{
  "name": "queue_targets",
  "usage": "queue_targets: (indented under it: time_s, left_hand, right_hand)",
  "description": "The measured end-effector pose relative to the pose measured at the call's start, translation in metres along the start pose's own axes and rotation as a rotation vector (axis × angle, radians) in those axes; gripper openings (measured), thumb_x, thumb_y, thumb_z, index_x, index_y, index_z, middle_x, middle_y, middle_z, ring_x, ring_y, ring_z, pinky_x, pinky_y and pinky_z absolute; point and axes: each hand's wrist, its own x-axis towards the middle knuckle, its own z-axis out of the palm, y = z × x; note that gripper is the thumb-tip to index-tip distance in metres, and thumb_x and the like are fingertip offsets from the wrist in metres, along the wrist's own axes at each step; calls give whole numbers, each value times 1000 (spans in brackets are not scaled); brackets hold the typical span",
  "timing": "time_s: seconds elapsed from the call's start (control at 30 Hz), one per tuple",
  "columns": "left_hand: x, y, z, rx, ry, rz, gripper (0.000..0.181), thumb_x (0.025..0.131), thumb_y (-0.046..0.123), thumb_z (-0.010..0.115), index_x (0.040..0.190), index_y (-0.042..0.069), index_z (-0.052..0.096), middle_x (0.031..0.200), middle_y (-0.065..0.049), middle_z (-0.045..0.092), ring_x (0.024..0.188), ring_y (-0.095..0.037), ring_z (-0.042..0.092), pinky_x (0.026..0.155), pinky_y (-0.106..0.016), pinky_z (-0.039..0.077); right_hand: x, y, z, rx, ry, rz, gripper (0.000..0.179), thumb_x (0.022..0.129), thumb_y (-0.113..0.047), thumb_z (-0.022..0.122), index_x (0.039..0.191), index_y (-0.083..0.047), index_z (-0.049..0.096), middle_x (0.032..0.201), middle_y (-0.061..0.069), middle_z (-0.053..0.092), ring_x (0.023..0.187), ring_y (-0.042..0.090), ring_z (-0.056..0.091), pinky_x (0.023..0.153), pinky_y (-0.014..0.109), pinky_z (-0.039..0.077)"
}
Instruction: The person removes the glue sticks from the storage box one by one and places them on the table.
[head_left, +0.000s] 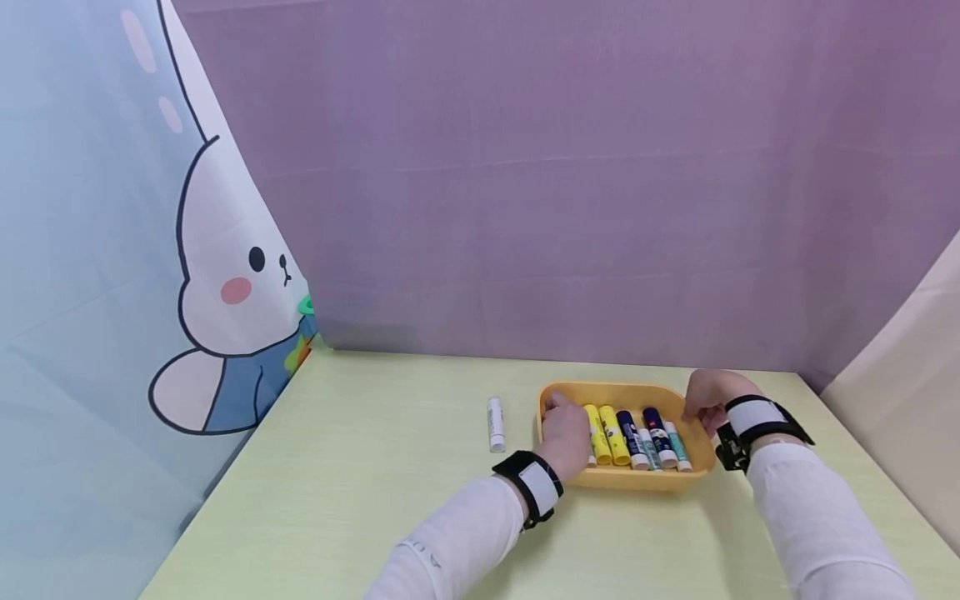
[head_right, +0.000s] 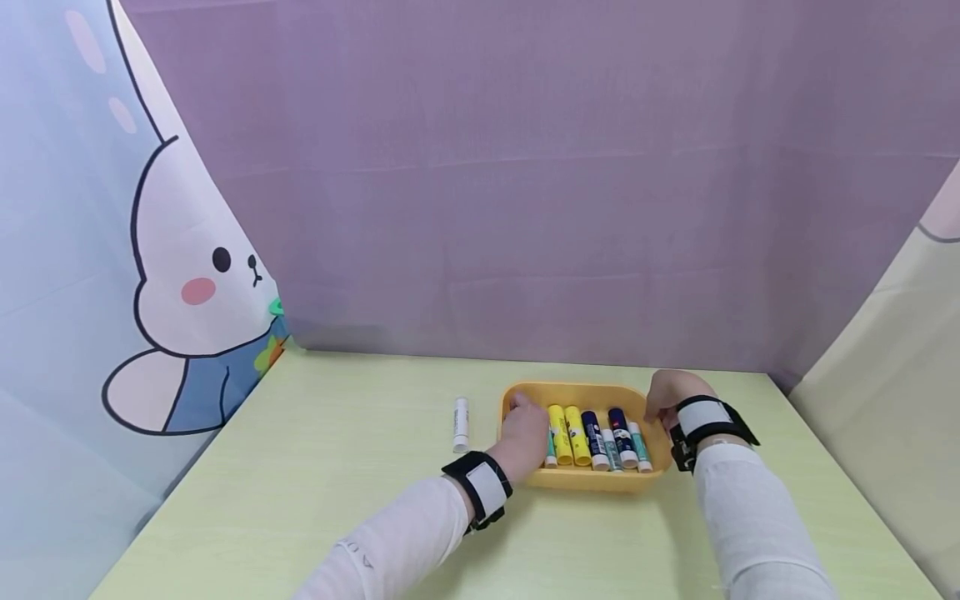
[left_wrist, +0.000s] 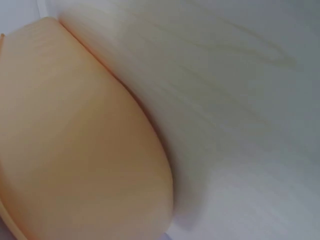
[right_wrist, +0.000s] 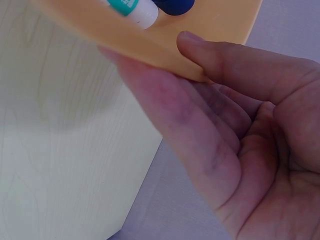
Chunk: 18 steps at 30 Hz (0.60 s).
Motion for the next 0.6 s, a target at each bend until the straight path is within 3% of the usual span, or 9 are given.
queue_targets:
  time_s: [0.23,0.43,0.6]
  left_hand:
    - [3,-3,-2,73,17,43,23,95,26,55,106,11,68,98,-8,61,69,-10,58,50,-17,49]
    - [7,-4,-3,-15,-56,56,15,93,26,58,98,15,66,84,0,61,72,-10,56,60,-20,50]
    - [6,-6,-4,-31,-93,78,14,93,26,58,100,16,66,85,2,62,74,-10,57,64,-21,51]
  right_hand:
    - [2,1,0,14,-8,5,15,84,-4,66,92,9,64,72,14,63,61,20,64,65,32,57]
    - [-1,-1,0,3,-16,-2,16,85,-4,65,92,10,64,70,12,62,58,18,63,65,32,57]
    - [-1,-1,1,9,-18,-1,16,85,-3,64,93,11,63,70,12,62,58,17,63,65,31,57]
